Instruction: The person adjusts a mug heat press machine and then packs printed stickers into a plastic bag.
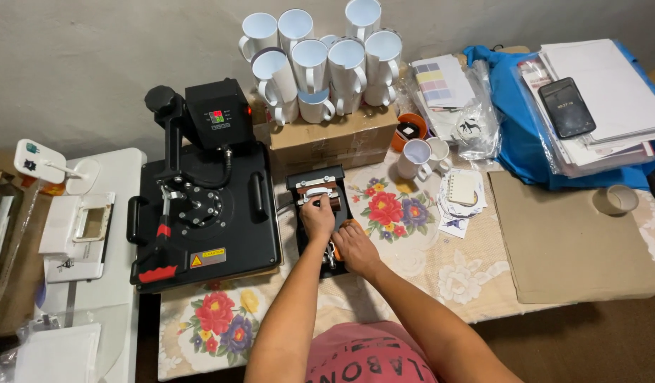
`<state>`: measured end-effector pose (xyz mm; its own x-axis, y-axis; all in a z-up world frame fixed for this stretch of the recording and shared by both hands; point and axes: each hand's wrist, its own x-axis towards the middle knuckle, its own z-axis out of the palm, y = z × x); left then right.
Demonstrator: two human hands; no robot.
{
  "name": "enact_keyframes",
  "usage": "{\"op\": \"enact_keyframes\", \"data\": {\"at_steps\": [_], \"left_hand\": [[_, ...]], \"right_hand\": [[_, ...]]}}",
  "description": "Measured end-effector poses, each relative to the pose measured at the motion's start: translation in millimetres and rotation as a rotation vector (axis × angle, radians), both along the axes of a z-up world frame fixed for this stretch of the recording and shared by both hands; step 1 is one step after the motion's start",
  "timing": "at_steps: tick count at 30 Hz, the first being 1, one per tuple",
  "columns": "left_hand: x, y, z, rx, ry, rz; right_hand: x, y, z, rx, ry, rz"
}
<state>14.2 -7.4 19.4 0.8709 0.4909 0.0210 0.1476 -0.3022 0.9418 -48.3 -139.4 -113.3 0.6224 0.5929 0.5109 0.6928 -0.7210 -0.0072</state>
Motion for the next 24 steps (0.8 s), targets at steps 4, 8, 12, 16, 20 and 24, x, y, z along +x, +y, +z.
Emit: {"op": "enact_keyframes", "data": {"at_steps": [4, 8, 12, 16, 20, 24], "left_hand": [[0.5, 0.8, -5.1, 0.012, 0.026, 0.004], [-1.3, 1.0, -3.9, 0.003, 0.050, 0.011], [-3.8, 1.1, 0.8, -0.007, 0.077, 0.017], [-2.0, 1.7, -1.9, -0.005, 0.070, 0.015], [-1.4, 1.2, -2.2, -0.002, 0.065, 0.016], [-0.7, 1.7, -4.3, 0.008, 0.071, 0.012]], "right_hand": [[0.7, -0.2, -6.3, -0.006, 0.037, -0.013], [0.6, 1.5, -8.4, -0.015, 0.052, -0.016], [0.5, 0.7, -13.0, -0.018, 0.072, -0.019], [2.2, 1.1, -15.2, -0.030, 0.069, -0.022], [0.3, 1.6, -15.0, -0.031, 0.057, -0.018], [-0.1, 0.7, -13.3, -0.014, 0.060, -0.008]]}}
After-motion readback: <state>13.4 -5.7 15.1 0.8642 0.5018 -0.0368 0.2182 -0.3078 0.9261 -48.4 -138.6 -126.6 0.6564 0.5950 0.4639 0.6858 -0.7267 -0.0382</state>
